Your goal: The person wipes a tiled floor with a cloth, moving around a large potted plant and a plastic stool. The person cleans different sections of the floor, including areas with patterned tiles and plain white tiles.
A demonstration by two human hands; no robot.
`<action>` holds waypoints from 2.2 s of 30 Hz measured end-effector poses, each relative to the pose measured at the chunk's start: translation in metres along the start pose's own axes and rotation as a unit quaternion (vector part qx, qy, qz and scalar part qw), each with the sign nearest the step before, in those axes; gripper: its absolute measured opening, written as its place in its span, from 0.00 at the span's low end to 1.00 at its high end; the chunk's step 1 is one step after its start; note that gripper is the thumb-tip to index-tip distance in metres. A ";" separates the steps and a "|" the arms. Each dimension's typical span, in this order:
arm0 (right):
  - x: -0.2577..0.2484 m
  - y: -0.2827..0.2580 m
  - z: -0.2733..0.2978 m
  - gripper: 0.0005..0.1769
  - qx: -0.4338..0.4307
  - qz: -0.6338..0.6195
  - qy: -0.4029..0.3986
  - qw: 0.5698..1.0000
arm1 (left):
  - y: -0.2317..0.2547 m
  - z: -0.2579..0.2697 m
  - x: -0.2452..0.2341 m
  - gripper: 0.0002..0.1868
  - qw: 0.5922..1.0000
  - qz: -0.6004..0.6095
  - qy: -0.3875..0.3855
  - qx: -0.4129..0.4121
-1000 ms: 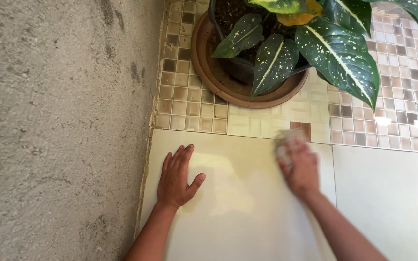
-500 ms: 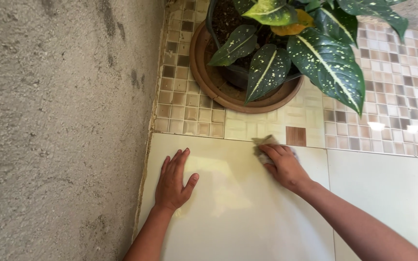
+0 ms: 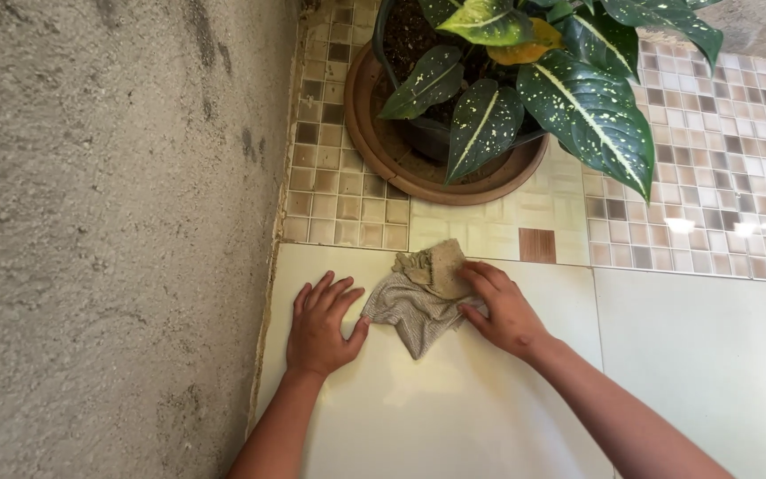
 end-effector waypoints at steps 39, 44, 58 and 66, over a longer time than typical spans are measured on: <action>0.016 0.012 0.021 0.52 -0.048 -0.070 -0.044 0.995 | -0.017 -0.046 0.107 0.12 0.790 0.258 -0.346 -0.436; 0.018 0.013 0.027 0.44 0.065 -0.161 -0.193 0.966 | -0.007 -0.044 0.088 0.15 0.694 0.394 -0.341 -0.497; 0.012 0.045 -0.007 0.42 0.118 0.024 -0.028 0.992 | -0.026 -0.046 0.048 0.40 0.874 0.088 -0.180 -0.442; -0.006 0.004 -0.010 0.36 0.020 -0.076 0.084 0.993 | 0.012 -0.047 0.093 0.29 0.813 0.357 -0.227 -0.401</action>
Point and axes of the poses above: each hand's wrist, its own z-axis away from the middle knuckle, its own x-axis out of the palm, y = z × x, the point moved 8 cm from there along -z, towards the middle knuckle, and after that the axes turned 4 degrees about -x, right-handed, at the moved point
